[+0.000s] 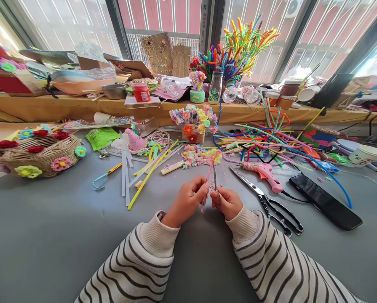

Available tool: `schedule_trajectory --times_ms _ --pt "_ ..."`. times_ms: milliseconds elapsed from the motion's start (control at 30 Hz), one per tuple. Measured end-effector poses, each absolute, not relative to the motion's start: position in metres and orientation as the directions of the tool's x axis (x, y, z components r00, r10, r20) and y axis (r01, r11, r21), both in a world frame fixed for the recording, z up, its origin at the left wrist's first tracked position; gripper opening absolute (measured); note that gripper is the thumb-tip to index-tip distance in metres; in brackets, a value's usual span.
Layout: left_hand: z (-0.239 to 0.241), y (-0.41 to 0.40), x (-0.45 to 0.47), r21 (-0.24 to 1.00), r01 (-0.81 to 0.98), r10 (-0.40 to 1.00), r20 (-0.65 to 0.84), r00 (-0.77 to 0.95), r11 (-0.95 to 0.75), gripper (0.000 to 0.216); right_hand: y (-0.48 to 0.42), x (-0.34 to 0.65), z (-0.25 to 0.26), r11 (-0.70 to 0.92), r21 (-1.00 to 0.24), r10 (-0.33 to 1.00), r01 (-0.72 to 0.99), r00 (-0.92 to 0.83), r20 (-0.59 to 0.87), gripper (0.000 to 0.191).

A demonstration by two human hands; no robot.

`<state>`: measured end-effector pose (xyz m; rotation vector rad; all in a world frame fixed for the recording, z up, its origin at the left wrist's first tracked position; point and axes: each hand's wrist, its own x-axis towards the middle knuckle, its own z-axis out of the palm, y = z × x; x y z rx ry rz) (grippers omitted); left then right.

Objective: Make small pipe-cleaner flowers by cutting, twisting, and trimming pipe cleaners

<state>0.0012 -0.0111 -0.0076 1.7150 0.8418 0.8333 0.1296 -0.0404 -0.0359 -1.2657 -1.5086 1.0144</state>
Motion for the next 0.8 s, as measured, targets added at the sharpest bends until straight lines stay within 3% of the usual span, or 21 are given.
schedule_trajectory --times_ms 267,800 --pt "-0.0049 -0.0128 0.0004 0.960 0.095 0.847 0.183 0.498 -0.263 0.021 -0.0432 0.1273 -0.0364 0.217 -0.920 0.962 0.327 -0.231 0.146 0.052" --pt "-0.0055 -0.0117 0.0005 0.967 0.074 0.858 0.181 0.481 -0.245 0.021 -0.0447 0.1250 -0.0298 0.182 -0.891 0.982 0.417 -0.126 0.141 0.048"
